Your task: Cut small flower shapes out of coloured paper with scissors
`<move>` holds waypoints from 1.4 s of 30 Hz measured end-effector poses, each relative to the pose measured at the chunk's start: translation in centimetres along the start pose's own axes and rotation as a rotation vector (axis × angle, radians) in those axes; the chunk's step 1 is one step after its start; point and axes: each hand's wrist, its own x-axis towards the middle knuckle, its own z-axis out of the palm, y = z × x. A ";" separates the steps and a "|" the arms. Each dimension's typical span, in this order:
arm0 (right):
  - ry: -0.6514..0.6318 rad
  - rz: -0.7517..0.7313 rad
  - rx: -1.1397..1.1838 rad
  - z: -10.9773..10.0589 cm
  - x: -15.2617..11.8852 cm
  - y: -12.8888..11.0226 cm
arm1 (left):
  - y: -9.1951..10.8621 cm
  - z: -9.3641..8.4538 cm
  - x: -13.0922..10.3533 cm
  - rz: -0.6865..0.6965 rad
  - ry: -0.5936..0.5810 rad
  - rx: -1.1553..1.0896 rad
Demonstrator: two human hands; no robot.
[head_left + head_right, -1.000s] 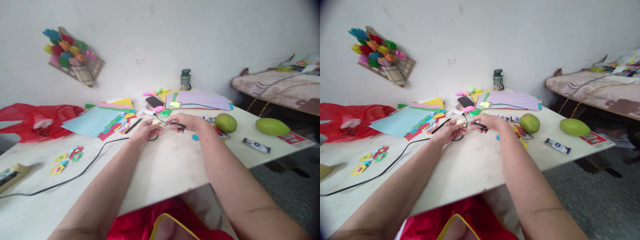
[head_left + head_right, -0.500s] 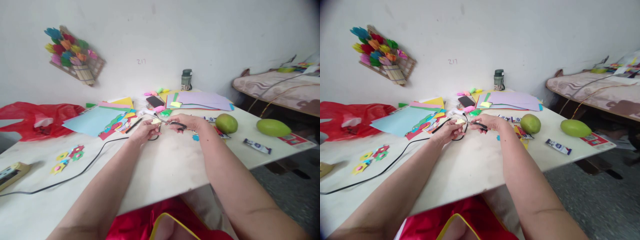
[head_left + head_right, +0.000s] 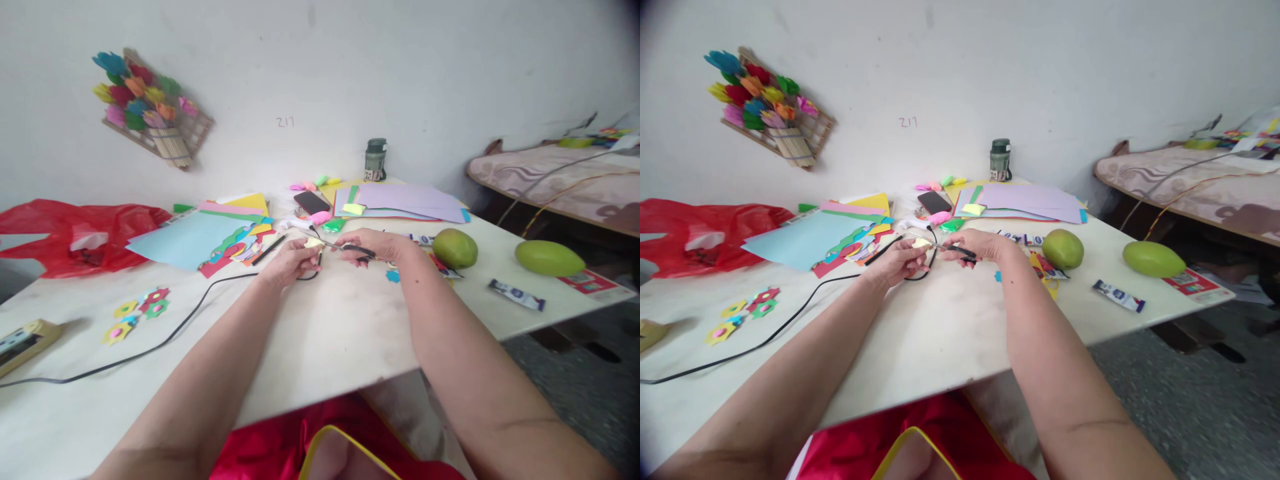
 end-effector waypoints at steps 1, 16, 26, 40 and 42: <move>-0.001 0.000 -0.003 0.0 0.0 -0.1 | 0.0 0.0 0.0 0.000 0.003 0.002; -0.013 0.007 -0.025 0.0 0.0 0.0 | 0.0 0.1 0.0 0.020 -0.001 0.016; -0.008 0.014 -0.013 0.1 -0.1 -0.1 | 0.1 0.2 0.0 0.022 0.002 0.020; 0.014 0.016 -0.028 0.2 -0.3 -0.4 | 0.0 0.0 0.1 0.022 -0.008 0.013; 0.015 0.012 -0.024 0.2 -0.2 -0.2 | 0.0 0.0 0.1 0.023 -0.008 0.012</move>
